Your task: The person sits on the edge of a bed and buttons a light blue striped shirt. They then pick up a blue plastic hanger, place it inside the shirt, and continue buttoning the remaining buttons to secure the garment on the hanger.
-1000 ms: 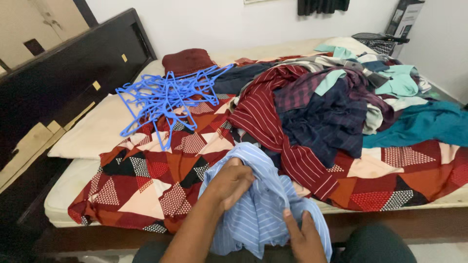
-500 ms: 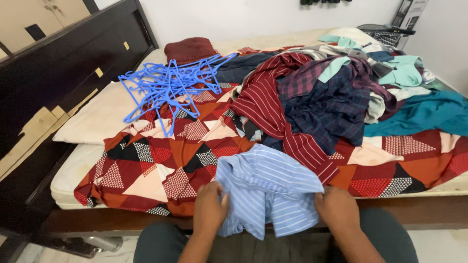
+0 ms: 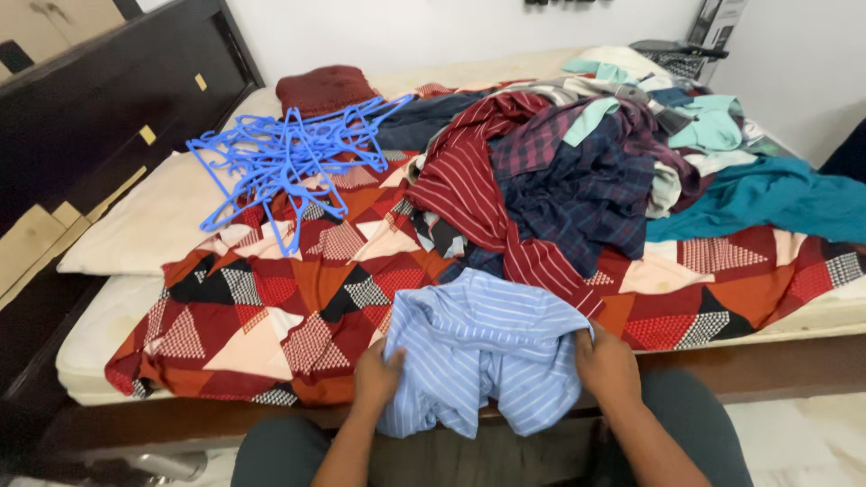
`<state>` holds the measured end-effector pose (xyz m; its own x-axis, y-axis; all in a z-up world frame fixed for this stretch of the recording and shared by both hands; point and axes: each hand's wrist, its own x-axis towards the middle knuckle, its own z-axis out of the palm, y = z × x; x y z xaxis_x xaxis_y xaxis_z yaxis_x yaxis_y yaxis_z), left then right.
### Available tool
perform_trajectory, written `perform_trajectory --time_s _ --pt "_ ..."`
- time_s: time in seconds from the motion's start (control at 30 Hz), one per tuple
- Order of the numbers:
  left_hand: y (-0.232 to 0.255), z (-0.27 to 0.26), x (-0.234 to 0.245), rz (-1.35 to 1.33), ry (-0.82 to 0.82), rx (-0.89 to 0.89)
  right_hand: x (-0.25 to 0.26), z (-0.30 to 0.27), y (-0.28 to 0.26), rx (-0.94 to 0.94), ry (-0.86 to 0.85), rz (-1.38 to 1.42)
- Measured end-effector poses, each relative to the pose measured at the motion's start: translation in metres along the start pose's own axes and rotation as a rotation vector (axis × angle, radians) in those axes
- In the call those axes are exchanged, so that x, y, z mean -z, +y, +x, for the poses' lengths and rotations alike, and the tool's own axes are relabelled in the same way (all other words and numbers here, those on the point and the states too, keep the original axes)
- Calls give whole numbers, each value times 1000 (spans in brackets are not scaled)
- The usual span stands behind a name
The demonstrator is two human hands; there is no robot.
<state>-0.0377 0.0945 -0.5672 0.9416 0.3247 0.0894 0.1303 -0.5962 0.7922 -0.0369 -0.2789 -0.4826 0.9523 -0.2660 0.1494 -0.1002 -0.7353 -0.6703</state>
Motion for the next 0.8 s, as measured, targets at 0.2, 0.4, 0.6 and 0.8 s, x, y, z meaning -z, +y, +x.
perform_trajectory --time_s 0.2,0.4,0.6,0.8 --pt "20 6 71 -73 439 -247 17 19 16 111 259 213" --pt "92 -39 195 -167 552 -554 97 12 -1 166 398 545" --pt "164 -18 266 118 672 -484 161 63 -31 342 343 485" --pt "208 173 250 377 520 -515 116 232 -141 508 308 67"
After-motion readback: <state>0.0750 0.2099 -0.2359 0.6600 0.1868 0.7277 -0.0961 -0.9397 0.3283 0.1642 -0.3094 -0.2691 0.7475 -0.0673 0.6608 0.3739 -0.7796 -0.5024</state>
